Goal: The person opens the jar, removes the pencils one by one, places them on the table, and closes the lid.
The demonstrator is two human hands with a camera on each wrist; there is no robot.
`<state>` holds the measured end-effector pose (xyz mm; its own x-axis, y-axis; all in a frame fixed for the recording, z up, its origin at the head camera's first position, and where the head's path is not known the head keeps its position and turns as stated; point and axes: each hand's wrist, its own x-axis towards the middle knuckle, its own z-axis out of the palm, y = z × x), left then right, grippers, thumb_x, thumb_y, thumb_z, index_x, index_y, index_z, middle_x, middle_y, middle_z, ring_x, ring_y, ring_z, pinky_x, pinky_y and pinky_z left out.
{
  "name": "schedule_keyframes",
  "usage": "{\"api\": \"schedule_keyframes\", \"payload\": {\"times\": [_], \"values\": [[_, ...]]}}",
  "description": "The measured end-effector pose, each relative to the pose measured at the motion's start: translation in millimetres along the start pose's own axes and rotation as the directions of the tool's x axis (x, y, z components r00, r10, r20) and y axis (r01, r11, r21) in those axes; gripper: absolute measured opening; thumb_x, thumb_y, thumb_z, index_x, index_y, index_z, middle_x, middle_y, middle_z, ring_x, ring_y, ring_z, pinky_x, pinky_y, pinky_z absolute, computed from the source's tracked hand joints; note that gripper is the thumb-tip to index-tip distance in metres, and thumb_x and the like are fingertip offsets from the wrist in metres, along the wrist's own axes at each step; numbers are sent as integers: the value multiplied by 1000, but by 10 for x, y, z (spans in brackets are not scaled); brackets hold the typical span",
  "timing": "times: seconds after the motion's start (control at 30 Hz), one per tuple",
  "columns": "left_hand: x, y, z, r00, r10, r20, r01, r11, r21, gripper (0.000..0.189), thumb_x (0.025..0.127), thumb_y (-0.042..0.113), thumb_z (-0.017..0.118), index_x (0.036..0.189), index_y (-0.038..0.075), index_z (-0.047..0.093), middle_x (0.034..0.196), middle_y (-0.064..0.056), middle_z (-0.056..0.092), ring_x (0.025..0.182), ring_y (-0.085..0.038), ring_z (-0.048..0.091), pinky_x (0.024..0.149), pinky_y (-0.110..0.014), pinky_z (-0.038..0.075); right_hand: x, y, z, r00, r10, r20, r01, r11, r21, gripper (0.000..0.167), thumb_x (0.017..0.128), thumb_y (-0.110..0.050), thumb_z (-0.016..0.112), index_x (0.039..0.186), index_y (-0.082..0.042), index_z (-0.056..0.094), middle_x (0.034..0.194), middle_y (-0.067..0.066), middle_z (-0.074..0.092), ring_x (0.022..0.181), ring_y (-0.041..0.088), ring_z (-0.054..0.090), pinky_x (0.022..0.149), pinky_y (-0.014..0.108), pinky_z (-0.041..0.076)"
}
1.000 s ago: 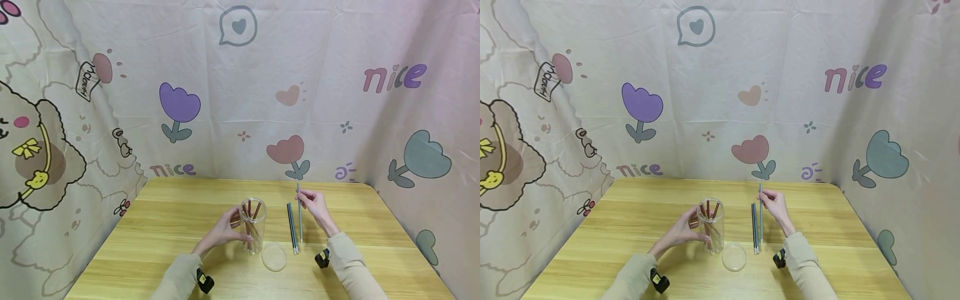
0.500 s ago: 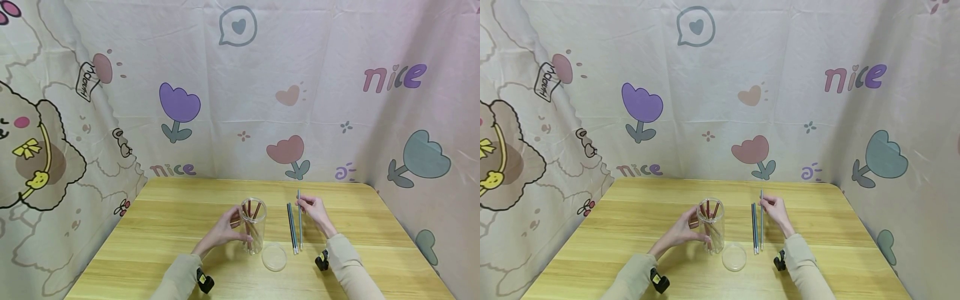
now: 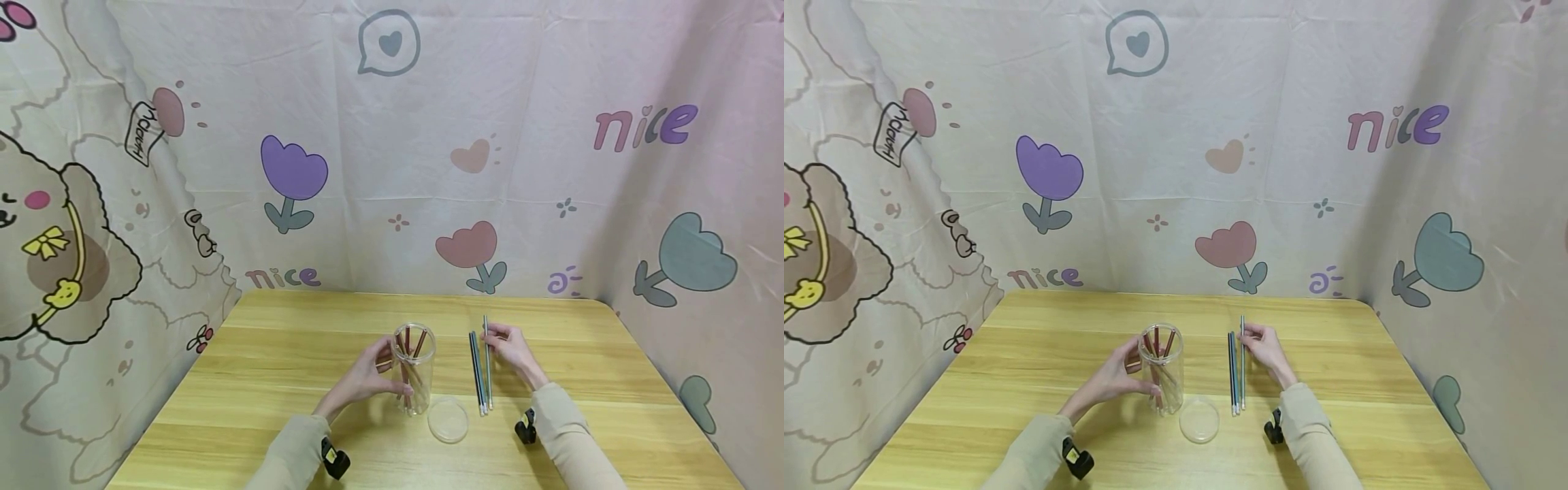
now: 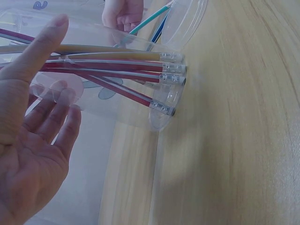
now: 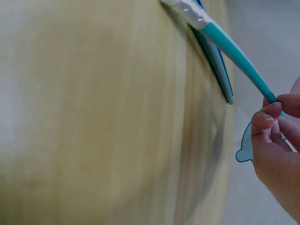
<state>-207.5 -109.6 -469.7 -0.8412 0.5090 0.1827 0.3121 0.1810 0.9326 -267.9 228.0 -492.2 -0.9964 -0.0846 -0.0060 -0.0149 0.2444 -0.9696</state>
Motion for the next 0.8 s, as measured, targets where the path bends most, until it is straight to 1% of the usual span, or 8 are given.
{"api": "schedule_keyframes", "payload": {"times": [0.17,0.3,0.47,0.57,0.7,0.8], "values": [[-3,1,4,1000,3,-1,-3,1000,1,83,72,13,91,141,-2,46,141,-21,59,135,-41,54,117,-52,43,-8,23,-3,1000,13,25,-13,1000,6,48,95,3,58,138,19,43,109,25,65,76,6,58,59,14,52],[-2,8,10,1000,0,-4,0,1000,2,83,72,13,91,140,-1,47,141,-20,59,135,-41,54,117,-51,43,-8,48,-3,999,16,38,-17,1000,22,49,95,5,56,139,20,41,111,27,64,75,6,57,57,13,49],[-1,14,14,1000,-5,-7,5,1000,7,81,72,15,91,140,3,49,141,-20,59,135,-42,54,117,-52,43,-8,80,4,998,25,61,-28,998,49,53,93,8,56,142,20,37,109,20,63,74,5,56,57,13,48],[4,7,11,1000,-1,-5,1,1000,6,80,72,13,91,139,2,49,141,-21,59,135,-42,53,117,-52,43,-3,96,12,998,34,62,-37,998,47,54,93,8,56,142,20,37,107,17,62,76,6,56,59,13,49],[11,-2,11,1000,13,1,-13,1000,16,80,73,12,90,140,-3,47,140,-22,59,135,-43,54,116,-53,44,-1,100,33,997,50,59,-51,998,27,54,92,8,57,141,20,37,107,16,60,79,8,56,61,14,51],[12,-4,12,1000,8,-1,-8,1000,23,81,73,12,90,140,-2,47,140,-22,59,135,-43,54,116,-52,44,-6,103,46,997,58,59,-59,998,16,54,92,7,58,141,19,39,106,16,60,80,10,56,62,14,51]]}}
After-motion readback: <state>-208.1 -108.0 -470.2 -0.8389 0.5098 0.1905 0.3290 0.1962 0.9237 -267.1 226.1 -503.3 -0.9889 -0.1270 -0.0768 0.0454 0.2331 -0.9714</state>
